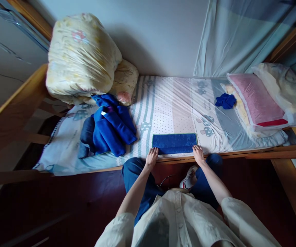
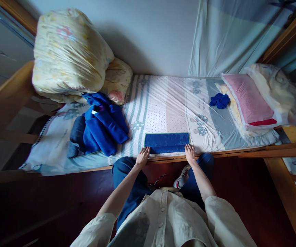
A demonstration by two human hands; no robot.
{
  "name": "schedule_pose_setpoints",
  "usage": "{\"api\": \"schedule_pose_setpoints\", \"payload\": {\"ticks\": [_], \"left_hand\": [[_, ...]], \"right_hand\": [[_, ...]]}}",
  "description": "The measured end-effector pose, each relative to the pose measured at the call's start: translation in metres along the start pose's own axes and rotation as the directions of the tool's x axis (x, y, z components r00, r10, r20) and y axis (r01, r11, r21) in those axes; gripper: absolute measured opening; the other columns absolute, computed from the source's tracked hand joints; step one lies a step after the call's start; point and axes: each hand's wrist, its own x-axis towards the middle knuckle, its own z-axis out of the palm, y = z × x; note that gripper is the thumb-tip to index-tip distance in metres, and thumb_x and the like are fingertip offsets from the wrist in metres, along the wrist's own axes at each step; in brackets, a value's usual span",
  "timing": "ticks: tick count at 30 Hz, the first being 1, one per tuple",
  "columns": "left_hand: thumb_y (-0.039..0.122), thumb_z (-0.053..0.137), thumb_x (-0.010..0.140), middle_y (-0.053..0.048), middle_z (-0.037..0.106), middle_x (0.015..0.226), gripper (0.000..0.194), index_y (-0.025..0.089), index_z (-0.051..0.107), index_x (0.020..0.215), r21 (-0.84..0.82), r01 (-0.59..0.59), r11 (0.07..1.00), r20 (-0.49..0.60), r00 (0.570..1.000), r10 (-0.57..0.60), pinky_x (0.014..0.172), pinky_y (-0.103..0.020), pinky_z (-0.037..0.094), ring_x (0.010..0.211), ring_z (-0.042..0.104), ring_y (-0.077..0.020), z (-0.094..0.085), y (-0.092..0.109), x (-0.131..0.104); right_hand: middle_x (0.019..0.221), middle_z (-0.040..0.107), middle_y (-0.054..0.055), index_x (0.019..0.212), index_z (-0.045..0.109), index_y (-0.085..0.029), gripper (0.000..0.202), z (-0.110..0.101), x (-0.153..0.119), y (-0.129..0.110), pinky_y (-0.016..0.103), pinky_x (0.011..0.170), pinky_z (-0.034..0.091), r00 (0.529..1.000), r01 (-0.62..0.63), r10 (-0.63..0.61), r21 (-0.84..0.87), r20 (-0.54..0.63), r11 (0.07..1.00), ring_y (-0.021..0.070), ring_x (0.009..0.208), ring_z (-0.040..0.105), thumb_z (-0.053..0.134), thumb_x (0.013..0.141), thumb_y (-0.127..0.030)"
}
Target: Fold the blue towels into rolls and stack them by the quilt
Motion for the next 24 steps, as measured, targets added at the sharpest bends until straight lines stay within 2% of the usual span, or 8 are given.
{"api": "schedule_pose_setpoints", "payload": {"ticks": [6,11,15,17,20,24], "left_hand": [[0.002,0.042,0.086,-0.023,0.057,0.147,0.063,0.009,0.052,0.147,0.020,-0.002,1.000,0.019,1.000,0.002,0.123,-0.052,0.036,0.142,0.052,-0.0329,-0.004,-0.003,0.001],[0.004,0.052,0.082,-0.022,0.056,0.149,0.064,0.010,0.053,0.146,0.040,-0.045,0.998,0.061,0.997,0.043,0.123,-0.047,0.036,0.141,0.052,-0.0319,-0.004,-0.001,-0.018],[0.002,0.050,0.083,-0.020,0.061,0.145,0.061,0.014,0.058,0.143,0.022,-0.031,0.999,0.060,0.998,0.029,0.122,-0.045,0.038,0.138,0.057,-0.0292,-0.005,0.001,-0.026],[0.001,0.048,0.084,-0.018,0.064,0.142,0.060,0.017,0.061,0.140,-0.018,-0.012,1.000,0.066,0.998,0.013,0.121,-0.044,0.040,0.136,0.058,-0.0279,-0.010,0.000,-0.024],[0.001,0.045,0.084,-0.014,0.070,0.134,0.058,0.018,0.066,0.134,-0.114,0.081,0.990,0.076,0.994,-0.072,0.115,-0.041,0.047,0.128,0.065,-0.0259,-0.020,-0.005,-0.016],[0.006,0.046,0.084,-0.011,0.074,0.128,0.052,0.016,0.069,0.129,-0.333,0.190,0.924,0.000,0.980,-0.201,0.111,-0.037,0.050,0.122,0.068,-0.0240,-0.030,-0.014,-0.008]], "right_hand": [[0.135,0.069,0.016,0.130,0.070,-0.018,0.047,-0.005,0.003,0.003,0.043,0.114,0.045,1.000,-0.006,0.006,0.008,0.004,1.000,0.0249,0.132,0.062,0.049,0.091,-0.003],[0.132,0.071,0.015,0.127,0.071,-0.015,0.045,-0.006,-0.019,0.005,0.039,0.114,0.045,1.000,0.019,-0.018,0.018,-0.014,1.000,0.0234,0.130,0.063,0.048,0.091,-0.002],[0.131,0.072,0.014,0.126,0.072,-0.016,0.047,-0.011,-0.032,0.004,0.039,0.112,0.045,1.000,0.012,-0.011,0.056,-0.015,0.998,0.0233,0.128,0.064,0.046,0.091,-0.001],[0.128,0.074,0.013,0.126,0.073,-0.018,0.047,-0.015,-0.031,0.004,0.038,0.111,0.045,1.000,-0.016,0.017,0.092,-0.005,0.996,0.0236,0.125,0.066,0.045,0.091,-0.002],[0.120,0.077,0.012,0.124,0.074,-0.019,0.044,-0.022,-0.023,0.006,0.036,0.107,0.047,0.995,-0.102,0.101,0.146,0.016,0.984,0.0243,0.118,0.068,0.045,0.093,-0.005],[0.113,0.078,0.011,0.125,0.072,-0.021,0.037,-0.026,-0.012,0.016,0.034,0.100,0.053,0.977,-0.212,0.211,0.239,0.029,0.948,0.0239,0.107,0.072,0.055,0.094,-0.013]]}}
